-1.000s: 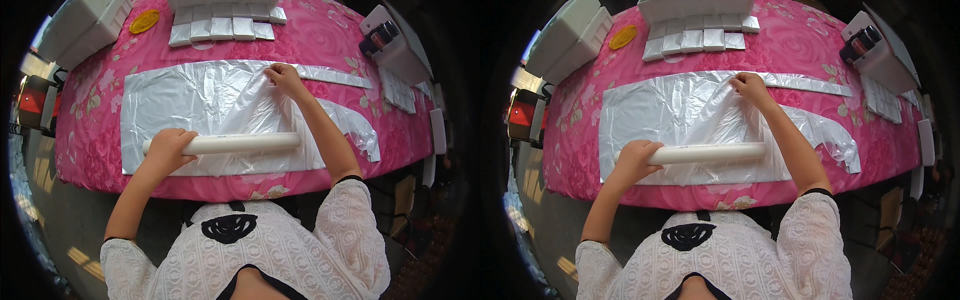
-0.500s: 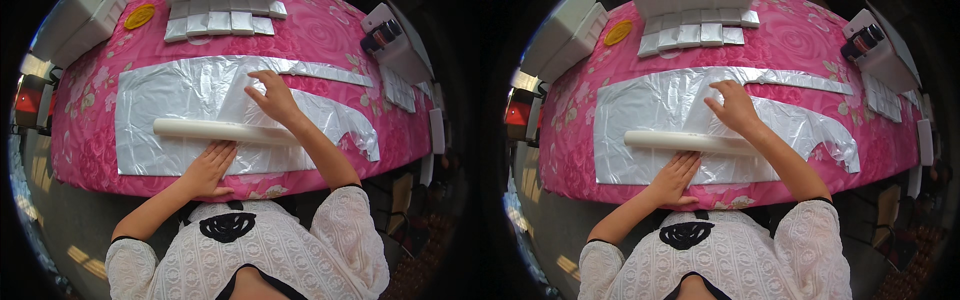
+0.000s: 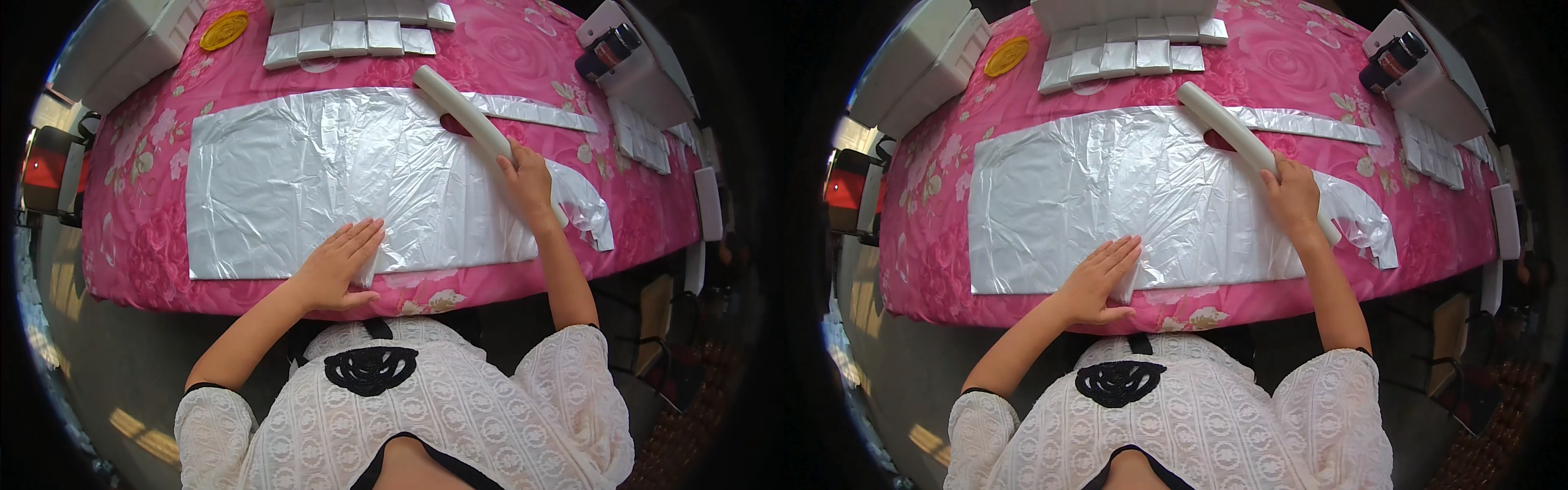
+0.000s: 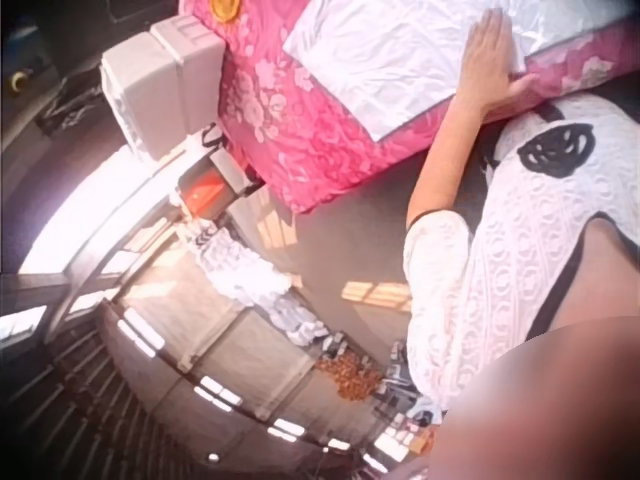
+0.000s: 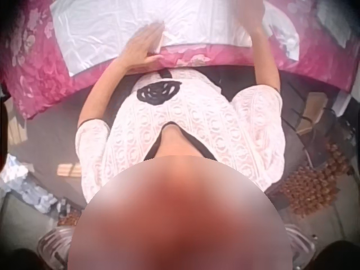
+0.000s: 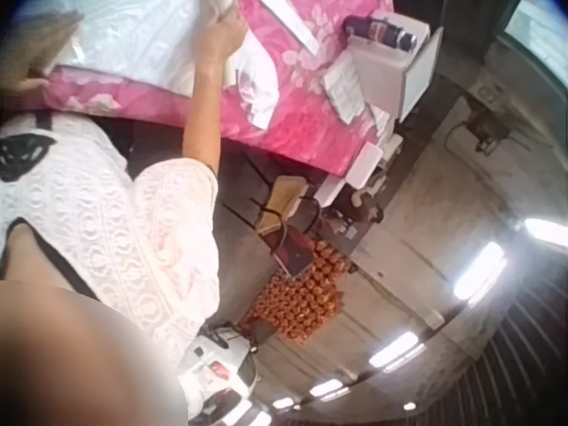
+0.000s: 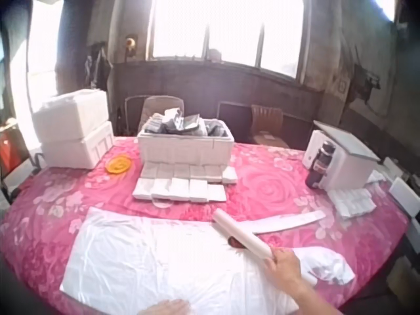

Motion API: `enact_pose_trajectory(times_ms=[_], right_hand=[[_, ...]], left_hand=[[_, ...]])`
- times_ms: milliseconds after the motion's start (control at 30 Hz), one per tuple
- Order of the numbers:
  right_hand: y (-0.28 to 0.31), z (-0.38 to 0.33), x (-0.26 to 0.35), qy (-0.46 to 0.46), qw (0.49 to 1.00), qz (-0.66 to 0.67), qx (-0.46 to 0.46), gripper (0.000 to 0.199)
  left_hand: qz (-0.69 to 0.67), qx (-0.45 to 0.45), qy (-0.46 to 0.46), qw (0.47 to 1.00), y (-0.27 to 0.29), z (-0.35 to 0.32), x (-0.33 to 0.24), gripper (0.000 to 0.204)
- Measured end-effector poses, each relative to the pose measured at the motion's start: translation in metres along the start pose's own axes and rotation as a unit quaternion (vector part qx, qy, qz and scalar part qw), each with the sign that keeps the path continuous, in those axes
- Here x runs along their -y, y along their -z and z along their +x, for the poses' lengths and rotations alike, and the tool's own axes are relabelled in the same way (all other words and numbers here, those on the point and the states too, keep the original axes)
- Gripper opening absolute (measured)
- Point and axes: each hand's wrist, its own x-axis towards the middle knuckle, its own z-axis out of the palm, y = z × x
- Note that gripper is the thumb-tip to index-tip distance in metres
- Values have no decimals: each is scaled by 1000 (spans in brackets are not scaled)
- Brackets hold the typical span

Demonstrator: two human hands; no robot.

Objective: The person wraps small rectangular items in clear plastic film on a pink floral tablecloth. They unroll the film, place an item on it, fold the film over the item, and roll it into a tight cylinder. The wrapped items are then placed in a stack on the table.

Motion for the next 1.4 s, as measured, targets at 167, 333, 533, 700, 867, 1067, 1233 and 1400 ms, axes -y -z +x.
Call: enact_pose_trajectory(times_ms=[167,333,533,700,867,1067,1233,1400], right_hand=[[9,-29,51,147,973,150,95,41],[-21,-32,85,277,945,145,102,45],[-70,69,94,245,960,128,37,37],[-80,90,100,258,961,96,14,45],[-49,13,111,354,904,177,164,57],[-35,-51,114,375,865,237,235,58],[-51,-55,111,356,902,202,140,44],[-51,-42,109,270,925,231,136,28]], left_hand=[[102,12,2,995,-14,-1,-3,86],[95,-37,65,993,-44,0,-40,82],[80,-16,44,996,-34,-1,-37,76],[32,24,-10,999,-16,-11,-22,75],[22,-41,-38,998,-23,-18,-15,58],[-21,-220,-91,971,-10,-12,-11,38],[99,-166,-5,981,-1,0,3,42],[9,-234,65,970,-7,11,14,31]])
